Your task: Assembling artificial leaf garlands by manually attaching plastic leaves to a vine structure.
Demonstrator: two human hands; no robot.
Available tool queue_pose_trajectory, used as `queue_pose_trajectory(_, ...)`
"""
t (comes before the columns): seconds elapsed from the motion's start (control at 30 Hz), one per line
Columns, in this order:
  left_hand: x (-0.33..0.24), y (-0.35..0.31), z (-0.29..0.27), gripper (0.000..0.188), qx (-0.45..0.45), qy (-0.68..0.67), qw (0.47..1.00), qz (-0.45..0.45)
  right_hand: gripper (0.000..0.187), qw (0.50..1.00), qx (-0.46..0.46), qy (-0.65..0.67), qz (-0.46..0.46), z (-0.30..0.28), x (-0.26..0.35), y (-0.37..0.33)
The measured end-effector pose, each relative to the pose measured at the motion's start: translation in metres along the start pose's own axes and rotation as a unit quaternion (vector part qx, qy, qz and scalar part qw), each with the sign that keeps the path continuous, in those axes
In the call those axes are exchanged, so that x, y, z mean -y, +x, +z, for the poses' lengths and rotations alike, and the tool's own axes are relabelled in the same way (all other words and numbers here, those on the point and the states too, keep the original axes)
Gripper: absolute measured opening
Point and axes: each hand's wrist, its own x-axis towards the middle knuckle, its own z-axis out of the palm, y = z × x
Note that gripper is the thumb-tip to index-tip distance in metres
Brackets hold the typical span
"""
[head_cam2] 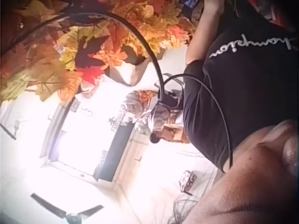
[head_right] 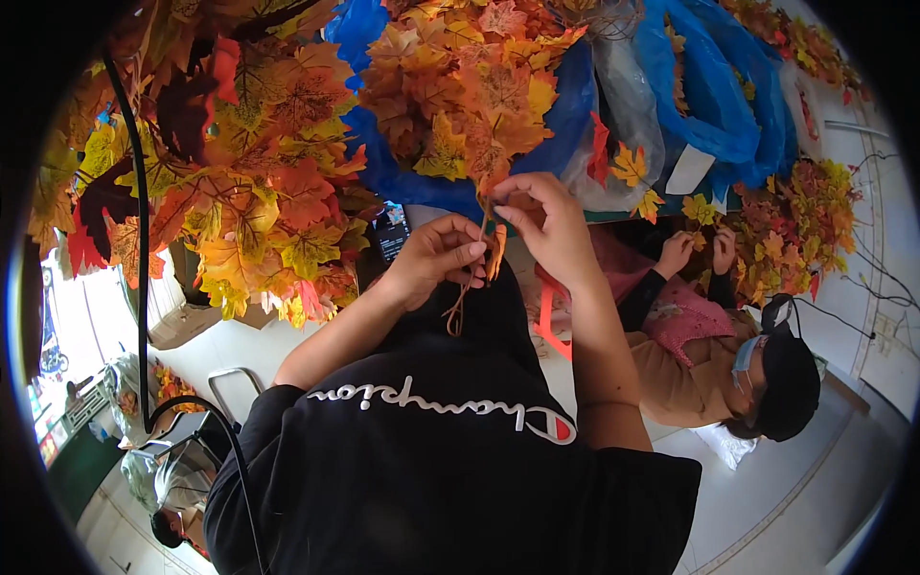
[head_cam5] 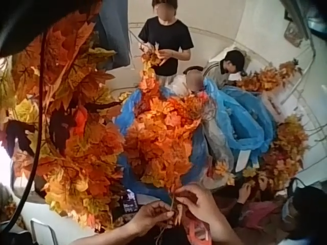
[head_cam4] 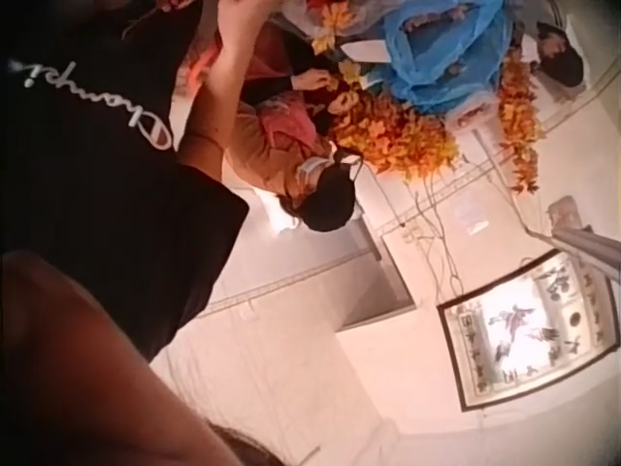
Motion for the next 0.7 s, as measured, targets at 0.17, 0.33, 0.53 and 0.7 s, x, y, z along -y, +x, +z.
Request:
queue_pose_trajectory(0.17, 0.006, 0.003, 0.001, 0.012, -0.073, 0.028, 0.996, 0.046, 0.019, 0.989, -0.074, -0.108, -0.064, 0.015, 0.011, -0.019)
queue_pose_trajectory(0.33, 0.004, 0.001, 0.002, 0.014, -0.071, -0.02, 0.996, 0.043, 0.021, 0.998, -0.026, 0.037, 0.035, 0.014, -0.006, -0.029)
queue_pose_trajectory(0.53, -0.004, -0.003, 0.006, 0.033, 0.006, -0.065, 0.997, 0.037, 0.006, 0.996, -0.073, -0.046, 0.004, 0.008, -0.014, -0.029)
queue_pose_trajectory(0.7, 0.002, -0.002, 0.004, 0.038, -0.024, -0.058, 0.997, 0.041, 0.009, 0.991, -0.062, -0.091, -0.073, 0.008, -0.018, -0.026)
